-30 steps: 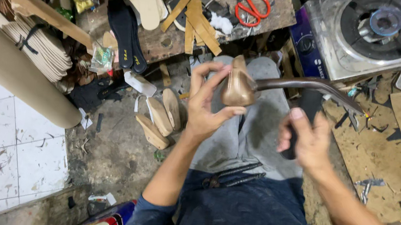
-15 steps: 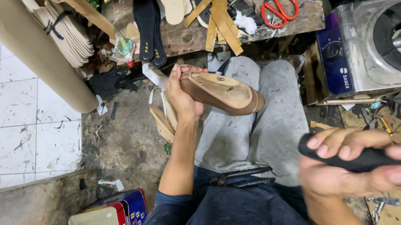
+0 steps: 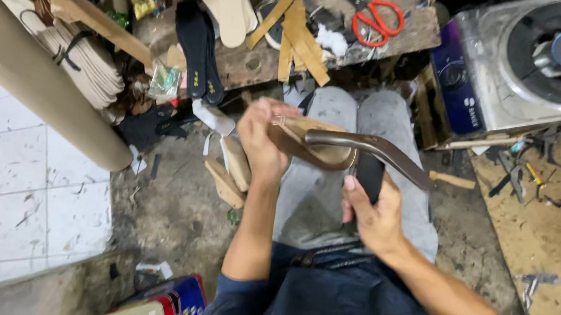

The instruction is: The person uses a curved metal tool to press and smooth the edges of a shoe sole, then cuts a black insole with scissors and inserts it into the shoe. The person continues to press the sole edges with the tool to secure the fit.

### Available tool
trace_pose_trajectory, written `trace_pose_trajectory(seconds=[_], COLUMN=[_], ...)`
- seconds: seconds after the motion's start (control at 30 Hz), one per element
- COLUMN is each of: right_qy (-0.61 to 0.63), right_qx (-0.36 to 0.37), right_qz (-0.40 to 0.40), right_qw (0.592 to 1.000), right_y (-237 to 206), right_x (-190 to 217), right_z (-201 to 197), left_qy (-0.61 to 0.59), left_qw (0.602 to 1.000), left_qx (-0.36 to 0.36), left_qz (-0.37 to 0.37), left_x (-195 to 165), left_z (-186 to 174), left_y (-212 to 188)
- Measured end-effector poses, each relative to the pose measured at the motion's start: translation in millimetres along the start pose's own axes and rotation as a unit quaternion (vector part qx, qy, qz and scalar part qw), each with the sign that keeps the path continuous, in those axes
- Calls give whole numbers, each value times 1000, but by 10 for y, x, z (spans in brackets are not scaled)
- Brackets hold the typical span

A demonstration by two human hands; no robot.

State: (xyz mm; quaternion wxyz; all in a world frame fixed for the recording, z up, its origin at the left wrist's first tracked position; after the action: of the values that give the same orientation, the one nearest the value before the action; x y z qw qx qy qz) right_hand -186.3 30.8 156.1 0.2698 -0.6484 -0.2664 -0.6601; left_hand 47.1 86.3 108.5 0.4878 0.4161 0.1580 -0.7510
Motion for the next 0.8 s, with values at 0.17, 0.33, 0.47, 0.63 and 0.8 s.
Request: trace_pose_trajectory(seconds=[0.17, 0.33, 0.47, 0.63, 0.8], right_qy=[-258, -318, -412, -350, -313], right_qx=[52, 243, 217, 268, 382], right_qz=[-110, -94, -145, -166, -182], right_qw=[958, 912, 873, 882, 850], right_y=[-363, -523, -525, -532, -614], right_x=[-489, -537, -317, -272, -342], right_z=[-556, -1181, -1232, -376, 283], left_qy=[-85, 72, 164, 571, 515], left_qw=[970, 974, 925, 813, 756], left_qx=[-201, -99, -127, 105, 404], left_qz=[-109, -188, -318, 46, 19], left_x=[118, 182, 458, 185, 347], left_z=[-465, -587, -457, 214, 1072], left_y=[158, 21, -324, -346, -221])
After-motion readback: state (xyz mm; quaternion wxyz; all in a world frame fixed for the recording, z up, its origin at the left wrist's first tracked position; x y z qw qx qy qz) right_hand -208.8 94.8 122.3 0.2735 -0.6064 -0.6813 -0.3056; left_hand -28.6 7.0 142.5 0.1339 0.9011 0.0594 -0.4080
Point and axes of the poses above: each hand's wrist, its own y-axis towards the middle knuckle, its own z-axis out of the palm, x = y × z, the point moved 5 cm from there along y, towards the middle knuckle
